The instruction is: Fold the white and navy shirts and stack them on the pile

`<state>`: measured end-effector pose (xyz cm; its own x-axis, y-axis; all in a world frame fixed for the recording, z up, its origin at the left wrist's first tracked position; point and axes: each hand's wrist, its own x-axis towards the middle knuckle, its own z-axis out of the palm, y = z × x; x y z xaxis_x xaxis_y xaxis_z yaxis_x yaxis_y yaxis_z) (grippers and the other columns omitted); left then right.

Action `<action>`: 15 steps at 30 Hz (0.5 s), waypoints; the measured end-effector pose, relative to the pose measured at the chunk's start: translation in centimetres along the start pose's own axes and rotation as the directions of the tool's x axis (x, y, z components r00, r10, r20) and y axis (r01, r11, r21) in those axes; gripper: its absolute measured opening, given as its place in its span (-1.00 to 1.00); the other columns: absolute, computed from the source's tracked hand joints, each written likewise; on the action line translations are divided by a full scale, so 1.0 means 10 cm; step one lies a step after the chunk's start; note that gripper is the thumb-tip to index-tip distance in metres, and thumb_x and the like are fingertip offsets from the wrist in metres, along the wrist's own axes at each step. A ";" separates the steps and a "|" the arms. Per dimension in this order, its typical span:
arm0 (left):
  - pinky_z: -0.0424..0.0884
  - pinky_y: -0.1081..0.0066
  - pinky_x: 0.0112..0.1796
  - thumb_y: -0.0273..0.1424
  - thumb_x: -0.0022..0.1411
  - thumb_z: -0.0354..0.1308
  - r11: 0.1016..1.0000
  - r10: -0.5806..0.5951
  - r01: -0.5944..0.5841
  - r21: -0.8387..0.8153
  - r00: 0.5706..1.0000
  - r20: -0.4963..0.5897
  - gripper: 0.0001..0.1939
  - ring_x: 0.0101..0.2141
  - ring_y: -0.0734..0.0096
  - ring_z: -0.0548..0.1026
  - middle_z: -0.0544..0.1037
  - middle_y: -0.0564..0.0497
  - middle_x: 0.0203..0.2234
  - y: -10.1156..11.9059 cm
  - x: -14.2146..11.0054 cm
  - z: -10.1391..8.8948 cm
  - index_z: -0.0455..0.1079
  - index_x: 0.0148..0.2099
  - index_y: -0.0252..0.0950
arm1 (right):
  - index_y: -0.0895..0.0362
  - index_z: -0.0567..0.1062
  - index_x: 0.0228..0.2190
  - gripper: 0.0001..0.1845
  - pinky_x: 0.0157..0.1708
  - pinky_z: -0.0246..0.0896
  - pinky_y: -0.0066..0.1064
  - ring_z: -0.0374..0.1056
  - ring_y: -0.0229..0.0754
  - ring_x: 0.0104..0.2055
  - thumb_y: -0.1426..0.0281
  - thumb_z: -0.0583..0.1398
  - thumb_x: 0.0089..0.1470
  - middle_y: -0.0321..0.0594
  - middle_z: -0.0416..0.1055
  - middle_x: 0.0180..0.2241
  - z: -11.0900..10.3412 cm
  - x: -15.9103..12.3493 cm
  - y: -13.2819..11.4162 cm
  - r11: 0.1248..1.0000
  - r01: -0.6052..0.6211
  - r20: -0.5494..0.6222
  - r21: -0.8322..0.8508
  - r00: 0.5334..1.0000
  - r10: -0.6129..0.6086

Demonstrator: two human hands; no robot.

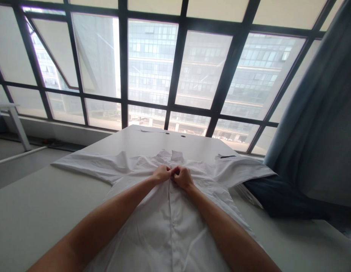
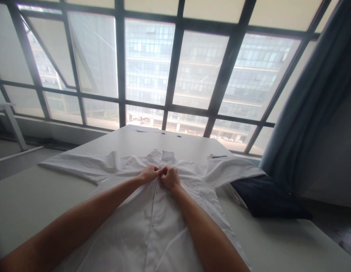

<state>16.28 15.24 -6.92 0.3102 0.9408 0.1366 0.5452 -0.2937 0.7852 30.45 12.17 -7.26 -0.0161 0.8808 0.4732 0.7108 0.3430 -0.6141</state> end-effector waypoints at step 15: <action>0.23 0.49 -0.48 -0.46 0.14 0.06 0.999 0.010 -0.011 -0.030 0.999 -0.032 -0.80 -0.55 0.47 0.35 0.45 0.04 -0.61 0.05 -0.02 0.01 0.47 -0.44 -0.39 | 0.16 0.47 -0.52 -0.83 -0.67 0.28 -0.48 0.36 -0.23 -0.64 0.33 0.23 0.03 -0.24 0.48 -0.61 -0.02 0.01 -0.03 0.831 -0.355 0.235 0.428 0.932 0.277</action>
<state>16.54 14.88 -6.63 0.2906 0.9427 0.1639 0.5183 -0.2990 0.8012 30.35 12.09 -6.93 0.0163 0.9923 0.1225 0.2954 0.1123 -0.9487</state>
